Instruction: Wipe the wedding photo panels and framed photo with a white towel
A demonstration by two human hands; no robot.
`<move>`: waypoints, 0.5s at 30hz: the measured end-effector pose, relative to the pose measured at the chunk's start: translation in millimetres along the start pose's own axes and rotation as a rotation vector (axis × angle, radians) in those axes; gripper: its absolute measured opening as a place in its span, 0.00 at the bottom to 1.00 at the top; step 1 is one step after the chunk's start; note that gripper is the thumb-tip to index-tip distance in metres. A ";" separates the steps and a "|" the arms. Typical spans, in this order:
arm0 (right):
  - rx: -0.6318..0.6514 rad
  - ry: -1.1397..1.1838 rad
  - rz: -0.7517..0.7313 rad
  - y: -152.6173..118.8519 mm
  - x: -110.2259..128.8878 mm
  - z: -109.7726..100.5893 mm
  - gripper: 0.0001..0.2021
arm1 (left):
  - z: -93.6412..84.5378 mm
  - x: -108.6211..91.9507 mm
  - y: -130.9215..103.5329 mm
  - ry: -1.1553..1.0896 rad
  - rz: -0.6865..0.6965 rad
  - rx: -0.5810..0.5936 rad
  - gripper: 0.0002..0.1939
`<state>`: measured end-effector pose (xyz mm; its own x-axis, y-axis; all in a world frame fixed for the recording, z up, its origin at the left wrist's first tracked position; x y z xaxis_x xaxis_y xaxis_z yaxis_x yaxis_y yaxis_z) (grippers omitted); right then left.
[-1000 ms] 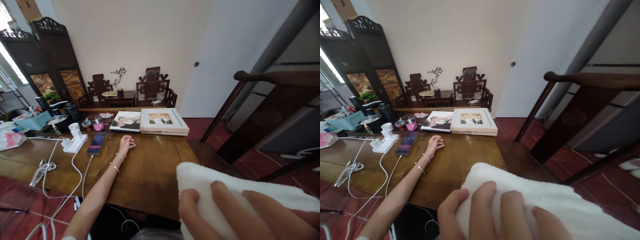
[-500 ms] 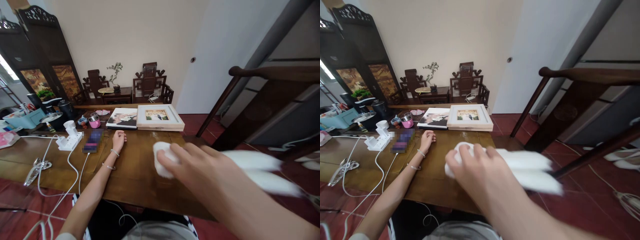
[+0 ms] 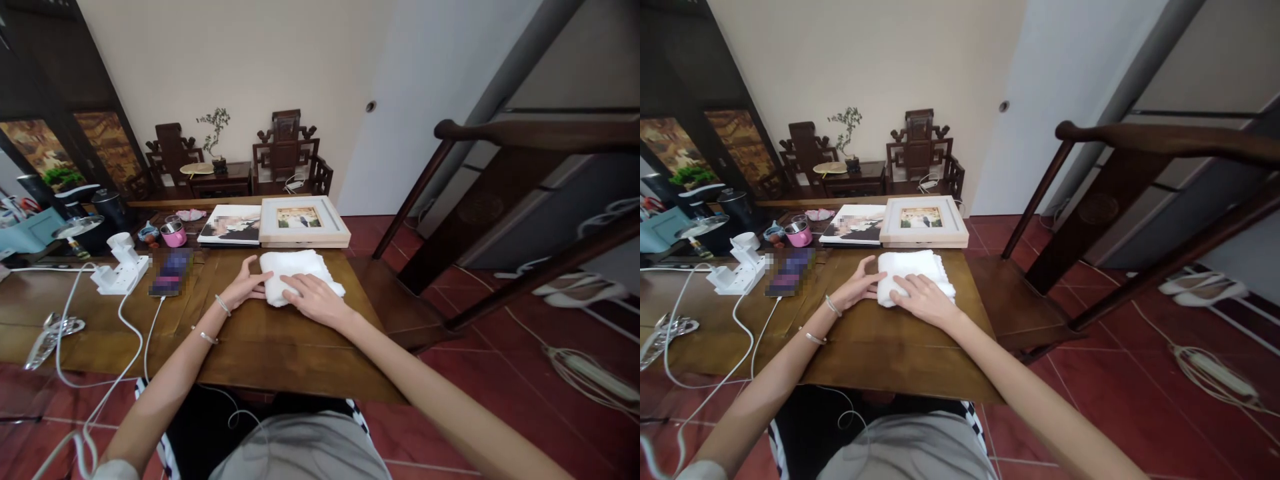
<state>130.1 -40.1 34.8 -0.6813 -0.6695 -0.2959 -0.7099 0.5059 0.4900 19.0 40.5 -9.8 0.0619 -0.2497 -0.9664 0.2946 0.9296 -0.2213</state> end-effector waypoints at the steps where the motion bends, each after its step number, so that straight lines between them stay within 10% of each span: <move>1: -0.018 0.011 -0.012 -1.5 0.7 -0.9 0.13 | 1.4 -1.4 -1.7 -0.016 -0.001 0.013 0.44; 8: 0.013 0.077 0.058 -2.0 3.1 -11.8 0.11 | 10.8 -5.6 -4.5 -0.064 0.069 0.088 0.19; 15: 0.140 0.053 0.176 0.0 -3.6 -1.3 0.15 | 2.2 -6.1 -0.7 0.206 0.032 0.040 0.16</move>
<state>132.8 -38.4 37.0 -0.7889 -0.5904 -0.1707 -0.6016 0.6851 0.4106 20.5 40.8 -3.5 -0.1232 -0.1558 -0.9801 0.3331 0.9238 -0.1888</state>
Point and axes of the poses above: each hand's wrist, its own y-axis towards the middle knuckle, its own z-axis out of the palm, x = y × z, the point moved 9 cm from there along y, towards the middle knuckle, and after that the axes turned 3 degrees about z, right-handed, at the moved point
